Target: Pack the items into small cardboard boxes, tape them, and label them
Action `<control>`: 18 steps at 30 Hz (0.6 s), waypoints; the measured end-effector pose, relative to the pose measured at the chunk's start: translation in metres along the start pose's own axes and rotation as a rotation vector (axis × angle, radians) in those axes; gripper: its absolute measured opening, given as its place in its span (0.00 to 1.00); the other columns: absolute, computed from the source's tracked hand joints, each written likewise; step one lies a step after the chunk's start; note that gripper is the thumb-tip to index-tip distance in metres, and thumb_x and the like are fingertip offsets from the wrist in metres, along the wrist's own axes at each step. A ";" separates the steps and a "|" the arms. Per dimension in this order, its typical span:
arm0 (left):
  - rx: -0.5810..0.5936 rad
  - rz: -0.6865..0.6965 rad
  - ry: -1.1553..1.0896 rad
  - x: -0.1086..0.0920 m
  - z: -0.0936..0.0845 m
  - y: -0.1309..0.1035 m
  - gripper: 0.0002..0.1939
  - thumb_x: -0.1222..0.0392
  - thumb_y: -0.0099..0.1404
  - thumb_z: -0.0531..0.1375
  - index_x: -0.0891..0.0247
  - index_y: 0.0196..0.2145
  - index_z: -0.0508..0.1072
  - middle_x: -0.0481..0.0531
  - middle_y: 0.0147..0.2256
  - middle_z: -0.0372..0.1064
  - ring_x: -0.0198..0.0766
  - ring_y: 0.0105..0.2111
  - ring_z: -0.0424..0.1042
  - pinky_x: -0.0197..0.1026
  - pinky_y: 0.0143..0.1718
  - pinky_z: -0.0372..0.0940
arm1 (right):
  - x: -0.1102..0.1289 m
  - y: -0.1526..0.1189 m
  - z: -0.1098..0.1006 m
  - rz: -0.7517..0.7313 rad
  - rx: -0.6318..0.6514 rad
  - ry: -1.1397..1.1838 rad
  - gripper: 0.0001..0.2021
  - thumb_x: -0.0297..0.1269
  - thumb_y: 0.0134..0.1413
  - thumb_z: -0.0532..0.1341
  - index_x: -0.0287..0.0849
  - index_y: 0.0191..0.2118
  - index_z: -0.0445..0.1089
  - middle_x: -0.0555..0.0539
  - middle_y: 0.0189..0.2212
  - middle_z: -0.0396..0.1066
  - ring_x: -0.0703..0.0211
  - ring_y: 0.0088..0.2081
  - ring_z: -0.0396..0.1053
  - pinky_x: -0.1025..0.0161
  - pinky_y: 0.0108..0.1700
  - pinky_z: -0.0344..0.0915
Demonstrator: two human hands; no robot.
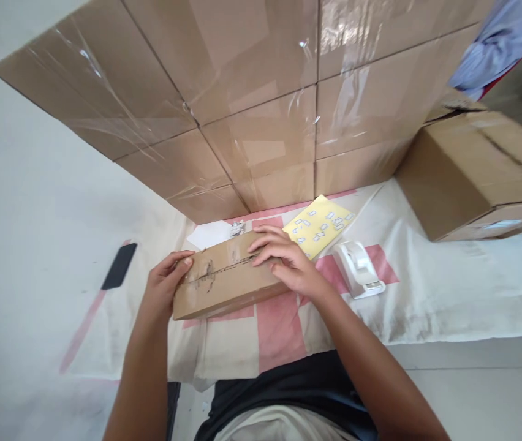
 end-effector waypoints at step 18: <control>-0.627 0.236 0.104 -0.022 -0.047 -0.050 0.17 0.46 0.63 0.62 0.47 0.49 0.76 0.45 0.43 0.77 0.45 0.39 0.74 0.55 0.49 0.71 | 0.054 0.011 -0.115 0.211 -0.439 -0.246 0.10 0.44 0.64 0.64 0.47 0.33 0.78 0.47 0.34 0.78 0.51 0.40 0.76 0.53 0.45 0.72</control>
Point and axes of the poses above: each hand's wrist, its own y-axis towards the middle knuckle, its own z-axis out of the palm, x = y × z, the point moved 4 cm from there along y, towards the middle knuckle
